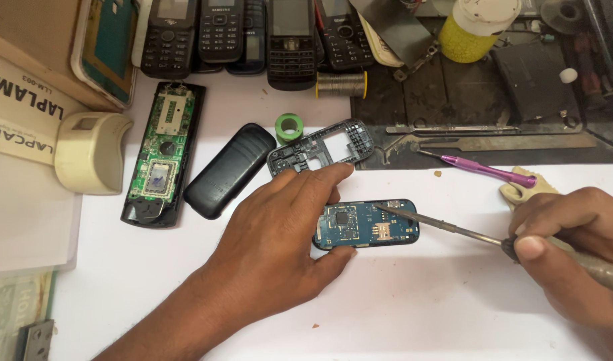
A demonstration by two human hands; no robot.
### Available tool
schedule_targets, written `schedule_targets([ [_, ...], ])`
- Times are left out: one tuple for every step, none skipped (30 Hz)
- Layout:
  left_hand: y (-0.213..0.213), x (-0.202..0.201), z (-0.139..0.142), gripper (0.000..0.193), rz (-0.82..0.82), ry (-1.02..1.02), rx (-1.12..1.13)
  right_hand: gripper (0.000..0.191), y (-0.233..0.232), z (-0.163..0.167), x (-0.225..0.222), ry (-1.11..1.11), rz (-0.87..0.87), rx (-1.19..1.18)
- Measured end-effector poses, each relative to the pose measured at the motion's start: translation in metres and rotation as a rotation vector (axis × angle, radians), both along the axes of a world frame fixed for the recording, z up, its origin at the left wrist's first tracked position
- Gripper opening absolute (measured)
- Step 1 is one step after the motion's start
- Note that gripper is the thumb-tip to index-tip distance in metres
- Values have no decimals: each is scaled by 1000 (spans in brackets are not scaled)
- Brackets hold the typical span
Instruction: The person works on a disassembled mobile phone at a repair bench. They hold the phone's blue motherboard with one hand and use a soldering iron with the other to solder points on the board, briefly handling the keypad and casing parts and repositioning the board between soldering passes.
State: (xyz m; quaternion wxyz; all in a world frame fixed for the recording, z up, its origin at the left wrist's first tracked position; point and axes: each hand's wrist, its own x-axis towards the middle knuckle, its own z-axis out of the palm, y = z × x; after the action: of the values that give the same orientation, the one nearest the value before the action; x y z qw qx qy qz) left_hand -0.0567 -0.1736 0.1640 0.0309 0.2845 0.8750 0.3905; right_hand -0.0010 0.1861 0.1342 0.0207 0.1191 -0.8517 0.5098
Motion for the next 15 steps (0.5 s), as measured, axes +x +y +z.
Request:
schedule_targets([
  [0, 0, 0, 77, -1, -1, -1, 9, 1, -1, 0, -3, -1, -2],
  [0, 0, -1, 77, -3, 21, 8, 9, 1, -1, -1, -7, -1, -5],
  [1, 0, -1, 77, -6, 43, 17, 9, 1, -1, -1, -23, -2, -22],
  [0, 0, -1, 77, -8, 66, 26, 9, 0, -1, -2, -24, -1, -33],
  [1, 0, -1, 77, -5, 47, 16, 9, -1, 1, -1, -24, 1, -43],
  [0, 0, -1, 76, -2, 28, 6, 9, -3, 0, -3, -11, 6, -47],
  [0, 0, -1, 76, 0, 9, -3, 8, -4, 1, -2, -16, -6, -28],
  [0, 0, -1, 77, -1, 18, 4, 8, -6, 2, -1, -20, -18, -8],
  [0, 0, -1, 77, -3, 26, 12, 9, -6, 5, 3, -43, -45, 35],
  [0, 0, -2, 78, -6, 34, 20, 10, -6, 7, 4, -67, -72, 78],
  [0, 0, -2, 78, -5, 37, 21, 10, -6, 9, 5, -71, -58, 80],
  [0, 0, -2, 78, -4, 40, 21, 11, -5, 10, 4, -73, -42, 81],
  [0, 1, -2, 78, -2, 42, 21, 11, -5, 10, 4, -78, -37, 91],
  [0, 1, -2, 78, -2, 29, 10, 12, -4, 10, 4, -84, -31, 101],
  [0, 0, -2, 78, -1, 16, -1, 12, -3, 9, 2, -90, -36, 120],
])
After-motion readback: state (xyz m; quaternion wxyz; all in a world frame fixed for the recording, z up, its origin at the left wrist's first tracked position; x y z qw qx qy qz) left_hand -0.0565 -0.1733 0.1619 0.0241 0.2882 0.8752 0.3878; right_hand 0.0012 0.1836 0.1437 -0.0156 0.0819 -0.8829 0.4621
